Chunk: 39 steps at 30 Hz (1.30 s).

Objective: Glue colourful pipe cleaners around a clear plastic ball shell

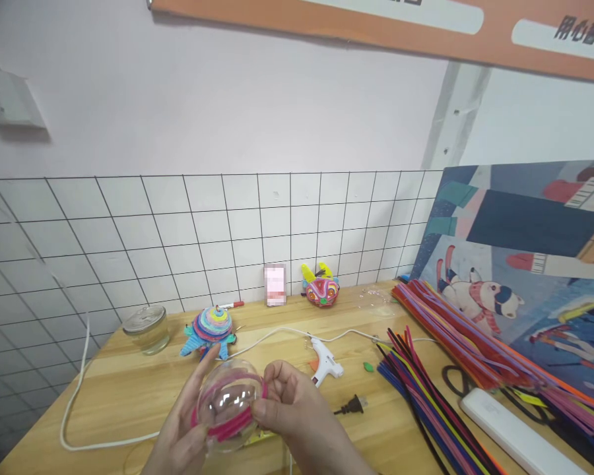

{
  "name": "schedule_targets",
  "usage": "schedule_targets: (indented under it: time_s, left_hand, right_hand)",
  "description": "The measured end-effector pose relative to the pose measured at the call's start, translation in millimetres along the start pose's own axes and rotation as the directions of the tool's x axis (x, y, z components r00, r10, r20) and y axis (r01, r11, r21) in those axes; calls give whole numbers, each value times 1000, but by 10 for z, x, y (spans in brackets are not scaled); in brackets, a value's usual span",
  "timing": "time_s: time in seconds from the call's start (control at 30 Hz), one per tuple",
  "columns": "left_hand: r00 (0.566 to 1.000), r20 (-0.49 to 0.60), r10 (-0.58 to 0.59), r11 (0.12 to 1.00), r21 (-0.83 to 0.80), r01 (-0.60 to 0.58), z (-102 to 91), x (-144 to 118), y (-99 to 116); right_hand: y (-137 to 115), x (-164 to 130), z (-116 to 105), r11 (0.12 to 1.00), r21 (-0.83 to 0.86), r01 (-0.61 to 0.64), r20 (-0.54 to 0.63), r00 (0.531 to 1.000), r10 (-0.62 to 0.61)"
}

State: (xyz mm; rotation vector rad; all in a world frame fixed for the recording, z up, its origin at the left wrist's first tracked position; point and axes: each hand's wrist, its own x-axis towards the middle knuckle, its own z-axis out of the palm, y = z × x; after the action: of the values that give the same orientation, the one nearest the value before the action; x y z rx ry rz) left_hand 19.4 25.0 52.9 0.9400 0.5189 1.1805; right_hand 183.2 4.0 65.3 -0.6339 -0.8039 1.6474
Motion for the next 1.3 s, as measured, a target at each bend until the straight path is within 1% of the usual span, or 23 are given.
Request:
schedule_targets:
  time_s: [0.13, 0.2, 0.27, 0.33, 0.43, 0.5, 0.57, 0.63, 0.8, 0.93, 1.03, 1.17, 1.3]
  left_hand:
    - [994, -34, -99, 992, -84, 96, 20, 49, 32]
    - [985, -57, -161, 979, -136, 152, 37, 64, 58]
    - [979, -69, -192, 969, -174, 177, 45, 73, 77]
    - [979, -75, -189, 966, -195, 172, 38, 79, 80]
    - [981, -103, -163, 969, -202, 140, 5, 91, 48]
    - [987, -121, -110, 983, -159, 91, -22, 100, 8]
    - [992, -120, -42, 996, -87, 31, -44, 105, -34]
    - [995, -102, -9, 1000, -29, 6, -61, 105, -69]
    - [999, -41, -4, 1000, -13, 3, -103, 103, -129]
    - [1000, -19, 3, 1000, -29, -4, -129, 113, -163]
    - [999, -32, -10, 999, -43, 9, -116, 115, -158]
    - [996, -62, -70, 996, -58, 66, -70, 103, -108]
    - [992, -83, -97, 994, -55, 92, -57, 101, -77]
  right_hand:
    - [36, 20, -14, 1000, 24, -5, -14, 1000, 5]
    - [42, 30, -11, 998, 56, -5, 5, 1000, 5]
    - [46, 43, -11, 994, 105, -1, 28, 1000, -2]
    - [53, 58, -20, 991, 132, -2, 20, 1000, -1]
    - [82, 84, -49, 996, 81, 26, -89, 996, -19]
    - [109, 101, -71, 998, 32, 56, -143, 988, -51]
    - [135, 116, -83, 997, 0, 72, -147, 987, -72]
    - [151, 121, -79, 996, -25, 80, -140, 987, -83]
    - [163, 91, -40, 994, -63, 89, -138, 986, -97]
    - [174, 69, -31, 994, -65, 87, -124, 988, -94]
    - [184, 74, -34, 995, -66, 76, -124, 989, -84]
    - [201, 88, -43, 994, -78, 76, -127, 988, -85]
    - [226, 100, -59, 993, -91, 70, -142, 986, -83]
